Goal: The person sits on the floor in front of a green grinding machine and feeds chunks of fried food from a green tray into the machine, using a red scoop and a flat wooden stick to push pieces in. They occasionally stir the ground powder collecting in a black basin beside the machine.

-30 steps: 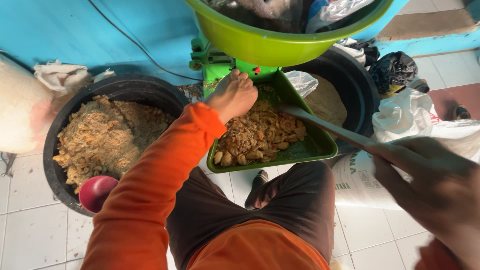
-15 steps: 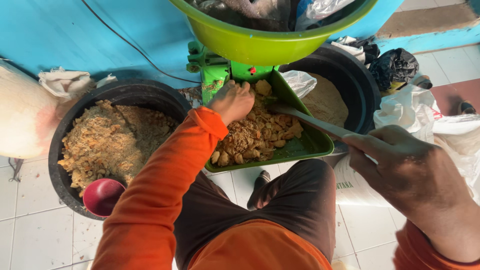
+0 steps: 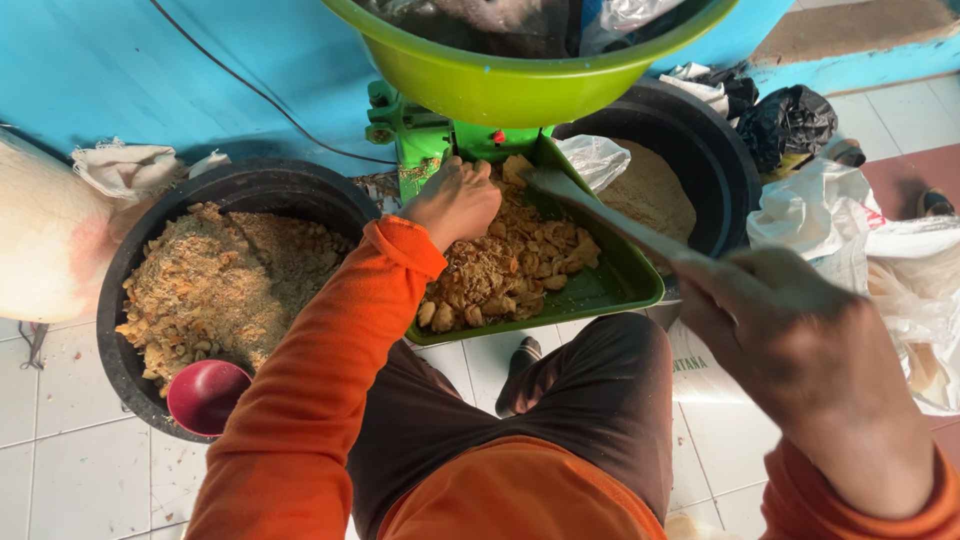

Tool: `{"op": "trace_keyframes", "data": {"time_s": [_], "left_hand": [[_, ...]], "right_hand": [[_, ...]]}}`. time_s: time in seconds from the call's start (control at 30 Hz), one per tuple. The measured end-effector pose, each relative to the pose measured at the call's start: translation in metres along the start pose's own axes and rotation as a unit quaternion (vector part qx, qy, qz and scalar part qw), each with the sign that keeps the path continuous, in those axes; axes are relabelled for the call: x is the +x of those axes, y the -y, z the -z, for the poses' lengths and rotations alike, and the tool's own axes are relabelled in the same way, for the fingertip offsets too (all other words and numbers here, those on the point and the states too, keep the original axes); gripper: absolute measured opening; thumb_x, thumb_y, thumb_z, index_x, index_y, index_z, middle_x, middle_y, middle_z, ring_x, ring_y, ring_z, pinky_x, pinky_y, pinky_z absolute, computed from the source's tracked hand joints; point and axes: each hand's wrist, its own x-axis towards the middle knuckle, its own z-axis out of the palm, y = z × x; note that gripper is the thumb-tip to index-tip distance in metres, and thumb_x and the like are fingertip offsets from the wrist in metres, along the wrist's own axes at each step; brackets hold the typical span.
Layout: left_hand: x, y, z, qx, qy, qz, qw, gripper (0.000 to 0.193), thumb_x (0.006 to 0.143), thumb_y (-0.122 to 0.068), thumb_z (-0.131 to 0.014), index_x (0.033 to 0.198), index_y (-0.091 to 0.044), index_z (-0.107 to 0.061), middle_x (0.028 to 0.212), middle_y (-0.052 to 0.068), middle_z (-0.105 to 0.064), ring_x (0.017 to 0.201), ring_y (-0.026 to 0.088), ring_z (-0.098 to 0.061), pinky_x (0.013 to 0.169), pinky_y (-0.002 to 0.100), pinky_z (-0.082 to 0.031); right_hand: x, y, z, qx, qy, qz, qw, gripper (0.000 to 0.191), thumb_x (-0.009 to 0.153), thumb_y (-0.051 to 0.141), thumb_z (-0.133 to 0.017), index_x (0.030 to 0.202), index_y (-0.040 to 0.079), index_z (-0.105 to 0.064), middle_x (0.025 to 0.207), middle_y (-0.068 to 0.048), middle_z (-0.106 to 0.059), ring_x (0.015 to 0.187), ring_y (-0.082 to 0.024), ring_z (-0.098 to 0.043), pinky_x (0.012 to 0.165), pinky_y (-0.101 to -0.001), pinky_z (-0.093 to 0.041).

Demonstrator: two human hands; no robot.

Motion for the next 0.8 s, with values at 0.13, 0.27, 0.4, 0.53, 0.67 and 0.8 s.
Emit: {"op": "trace_keyframes", "data": {"time_s": [0.13, 0.27, 0.4, 0.53, 0.67, 0.8], "left_hand": [[-0.001, -0.001, 0.001, -0.034, -0.018, 0.032, 0.999, 0.011, 0.077, -0.001, -0.064, 0.078, -0.004, -0.075, 0.105, 0.014, -0.069, 0.093, 0.027, -0.064, 0.094, 0.042, -0.046], [-0.004, -0.001, 0.003, -0.027, -0.021, 0.03, 0.999, 0.013, 0.078, -0.002, -0.063, 0.079, -0.004, -0.075, 0.104, 0.015, -0.07, 0.094, 0.028, -0.065, 0.097, 0.044, -0.046], [-0.008, 0.003, 0.005, -0.061, -0.074, -0.001, 0.995, 0.013, 0.077, -0.002, -0.062, 0.08, -0.001, -0.075, 0.105, 0.018, -0.071, 0.096, 0.032, -0.066, 0.09, 0.045, -0.049], [-0.016, 0.004, 0.012, -0.073, -0.057, -0.03, 0.995, 0.017, 0.079, 0.001, -0.058, 0.083, -0.003, -0.074, 0.104, 0.016, -0.072, 0.093, 0.031, -0.069, 0.088, 0.044, -0.052], [-0.031, -0.003, 0.027, -0.09, -0.041, -0.026, 0.995, 0.021, 0.084, -0.004, -0.054, 0.094, -0.006, -0.072, 0.101, 0.013, -0.071, 0.087, 0.027, -0.069, 0.09, 0.044, -0.049], [-0.048, -0.011, 0.038, -0.139, -0.029, -0.006, 0.99, 0.036, 0.093, -0.035, -0.05, 0.097, -0.007, -0.072, 0.105, 0.017, -0.068, 0.088, 0.027, -0.067, 0.102, 0.046, -0.039]], "right_hand": [[0.044, 0.013, -0.011, 0.015, 0.001, 0.111, 0.994, 0.025, 0.087, 0.011, -0.073, 0.111, 0.005, -0.075, 0.088, -0.012, -0.068, 0.07, -0.027, -0.07, 0.057, -0.0363, -0.054], [0.061, 0.022, -0.016, 0.006, -0.009, 0.078, 0.997, 0.021, 0.089, 0.013, -0.074, 0.108, 0.005, -0.077, 0.083, -0.012, -0.068, 0.059, -0.025, -0.068, 0.051, -0.0352, -0.055], [0.037, 0.012, -0.01, 0.008, 0.031, 0.019, 0.999, 0.017, 0.095, 0.016, -0.071, 0.107, 0.007, -0.076, 0.082, -0.009, -0.07, 0.055, -0.019, -0.068, 0.047, -0.0323, -0.055], [0.028, 0.008, -0.036, -0.034, -0.012, 0.048, 0.998, 0.024, 0.089, 0.017, -0.073, 0.111, 0.01, -0.078, 0.087, -0.011, -0.071, 0.057, -0.024, -0.067, 0.048, -0.036, -0.054], [0.029, 0.01, -0.073, -0.045, -0.045, 0.051, 0.997, 0.02, 0.093, 0.017, -0.073, 0.111, 0.008, -0.077, 0.082, -0.01, -0.067, 0.059, -0.025, -0.068, 0.049, -0.0357, -0.056], [0.017, 0.006, -0.094, -0.014, -0.092, 0.037, 0.995, 0.021, 0.094, 0.016, -0.073, 0.114, 0.009, -0.076, 0.086, -0.01, -0.067, 0.061, -0.026, -0.068, 0.053, -0.0365, -0.057]]}}
